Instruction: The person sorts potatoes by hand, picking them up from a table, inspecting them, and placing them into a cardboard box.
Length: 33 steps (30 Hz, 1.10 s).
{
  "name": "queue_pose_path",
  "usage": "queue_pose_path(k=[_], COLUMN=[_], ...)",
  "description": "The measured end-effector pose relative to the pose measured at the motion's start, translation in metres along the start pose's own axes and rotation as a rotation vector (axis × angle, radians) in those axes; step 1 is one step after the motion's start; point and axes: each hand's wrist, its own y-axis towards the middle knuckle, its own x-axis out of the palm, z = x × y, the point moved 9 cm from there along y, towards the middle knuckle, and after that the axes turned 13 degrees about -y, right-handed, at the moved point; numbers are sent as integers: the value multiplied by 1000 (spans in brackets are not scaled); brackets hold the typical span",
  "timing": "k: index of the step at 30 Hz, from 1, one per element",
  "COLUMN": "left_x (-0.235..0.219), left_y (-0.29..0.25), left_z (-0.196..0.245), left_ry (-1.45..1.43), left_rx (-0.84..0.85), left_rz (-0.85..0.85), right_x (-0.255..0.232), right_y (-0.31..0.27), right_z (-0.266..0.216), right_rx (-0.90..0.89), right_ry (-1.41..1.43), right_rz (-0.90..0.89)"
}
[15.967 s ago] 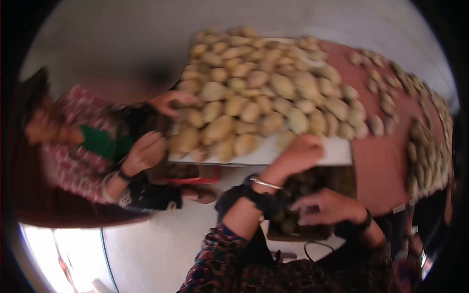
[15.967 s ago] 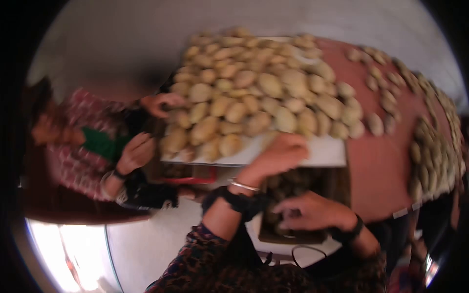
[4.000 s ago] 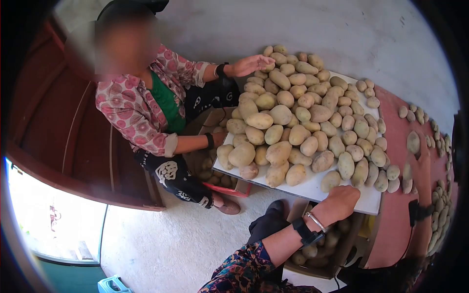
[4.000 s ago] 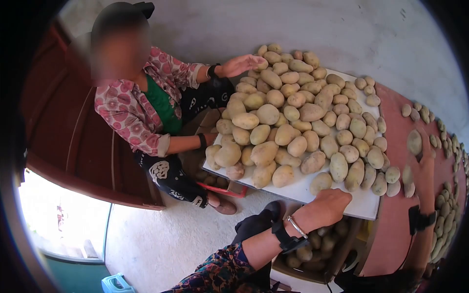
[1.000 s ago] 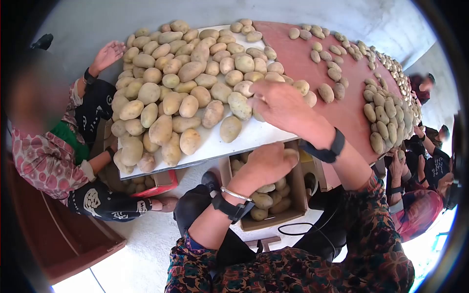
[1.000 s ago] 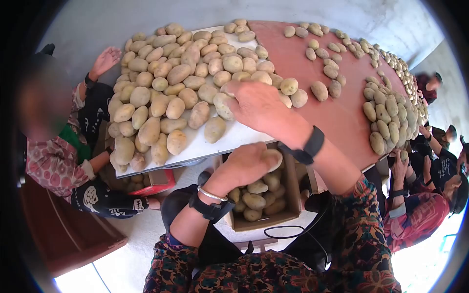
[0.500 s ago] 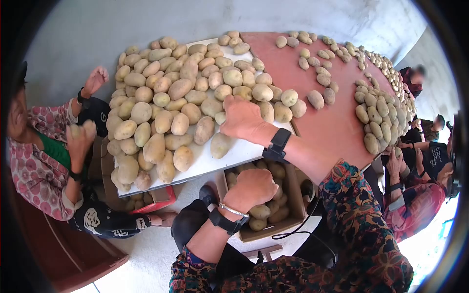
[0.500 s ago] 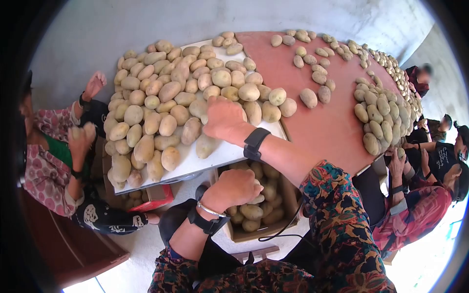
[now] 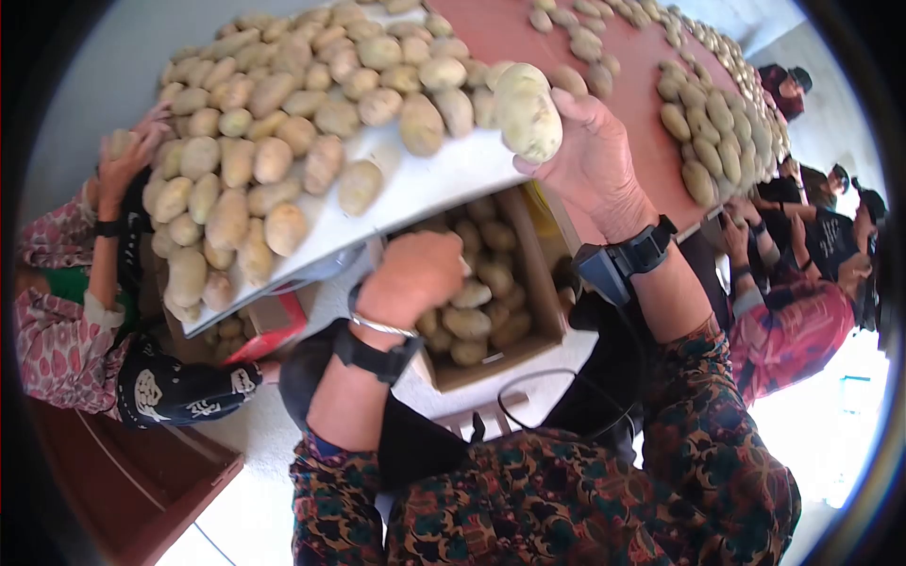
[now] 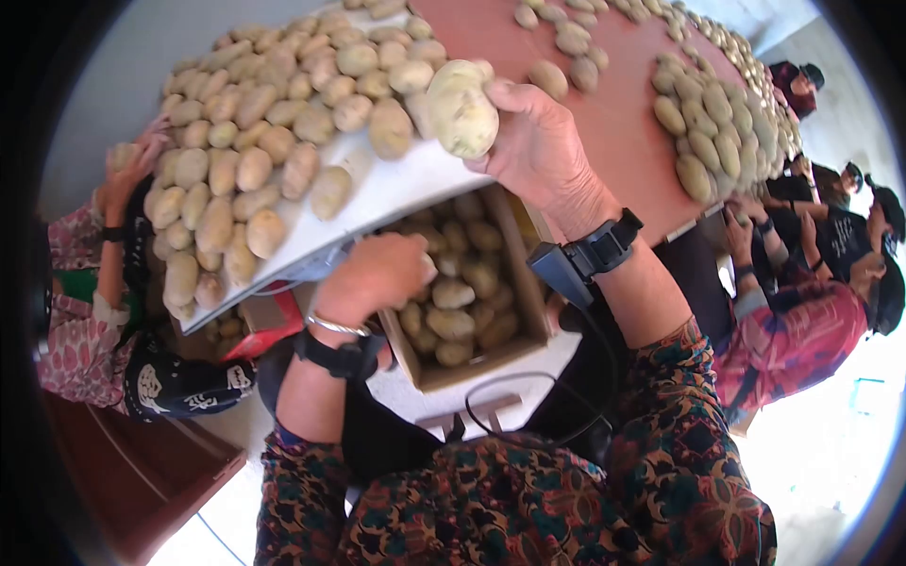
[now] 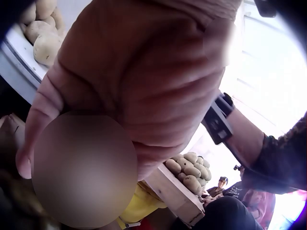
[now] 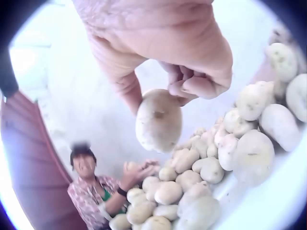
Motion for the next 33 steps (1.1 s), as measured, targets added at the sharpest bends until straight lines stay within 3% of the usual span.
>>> queue_pose_path(k=[1, 3, 5, 7, 9, 11, 12, 13, 15, 17, 19, 21, 24, 28, 33], left_x=[-2, -2, 3, 9, 20, 28, 30, 31, 30, 30, 31, 32, 14, -16, -29], left_y=[0, 0, 1, 3, 3, 7, 9, 10, 12, 13, 13, 13, 11, 12, 7], left_z=[2, 1, 0, 4, 8, 5, 2, -1, -1, 2, -7, -9, -3, -31, -31], left_ry=[7, -24, 8, 28, 70, 40, 33, 26, 37, 42, -34, -84, -17, -63, -62], left_rx=[-3, -72, -29, 17, 30, 19, 31, 45, 78, 101, -63, -82, 92, -105, 11], left_rz=[-31, -88, -89, -86, -186, -169, -140, -114, -106, -101, -121, -156, -135, 5, 98], right_x=[-15, -17, -31, -51, -59, -58, -57, -59, -48, -49, -48, -54, -53, -43, 3], right_y=[-12, -30, -40, -50, -60, -58, -60, -62, -64, -67, -71, -75, -78, -76, -80], right_z=[11, 44, 66, 78, 82, 72, 72, 76, 71, 73, 75, 89, 104, 128, 194], right_rx=[13, 233, 263, 287, 329, 113, 109, 119, -78, -7, 66, 247, 369, 403, 348], right_ry=[6, -35, -105, -559, -703, -1225, -1424, -1421, -1719, -1702, -1679, -1592, -1563, -1543, -1451], right_rz=[23, -38, -58, 49, 156, 146, 129, 129, 121, 99, 78, -20, -101, -233, -581])
